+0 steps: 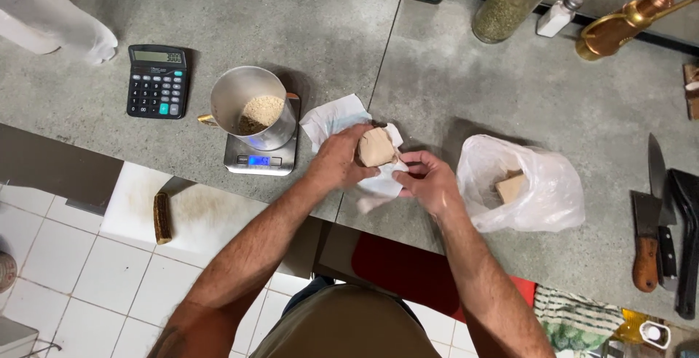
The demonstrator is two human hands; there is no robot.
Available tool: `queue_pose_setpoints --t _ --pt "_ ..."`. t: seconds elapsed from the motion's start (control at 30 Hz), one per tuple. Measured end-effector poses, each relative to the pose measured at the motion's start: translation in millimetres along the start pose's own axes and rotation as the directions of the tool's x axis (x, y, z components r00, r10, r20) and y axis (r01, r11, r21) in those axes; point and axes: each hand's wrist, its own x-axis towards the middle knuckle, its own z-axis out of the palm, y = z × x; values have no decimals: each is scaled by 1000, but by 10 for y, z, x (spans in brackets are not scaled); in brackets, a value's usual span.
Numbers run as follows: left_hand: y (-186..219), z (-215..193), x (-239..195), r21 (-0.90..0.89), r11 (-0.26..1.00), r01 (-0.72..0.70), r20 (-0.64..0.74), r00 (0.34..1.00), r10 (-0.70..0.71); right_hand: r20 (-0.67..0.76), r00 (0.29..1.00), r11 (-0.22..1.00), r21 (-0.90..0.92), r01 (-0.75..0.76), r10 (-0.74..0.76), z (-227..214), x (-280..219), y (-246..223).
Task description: The person places a metal cup on a digital scale and pours a granular substance from a plastic bag into it. They then break up a clump of the substance by hand and add it to the cup, continuing to measure the contents.
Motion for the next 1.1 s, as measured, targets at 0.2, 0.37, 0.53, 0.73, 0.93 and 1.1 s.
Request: queue_pose_setpoints --t 0.2,0.37,0.53,0.73,0.93,1.1 --pt "-4 -105 -3 -73 994 85 34 996 -82 -108 992 996 -71 54 -61 -51 24 169" --pt "-40 -187 32 -43 997 64 2 998 -64 -204 978 969 -246 -6 -46 19 -99 -13" --pt "20 -369 89 -34 996 86 47 995 -84 -249 968 938 -342 -49 -41 -1 -64 58" --pt "94 -638 126 67 995 72 118 990 -80 -299 942 876 -482 -12 -152 -79 -71 75" --pt "327 -873 99 95 992 88 62 994 -94 -314 949 949 -286 -134 39 143 -409 -430" --pt "734 -929 91 7 998 64 93 994 -65 -11 647 291 -899 327 -762 308 -1134 -755"
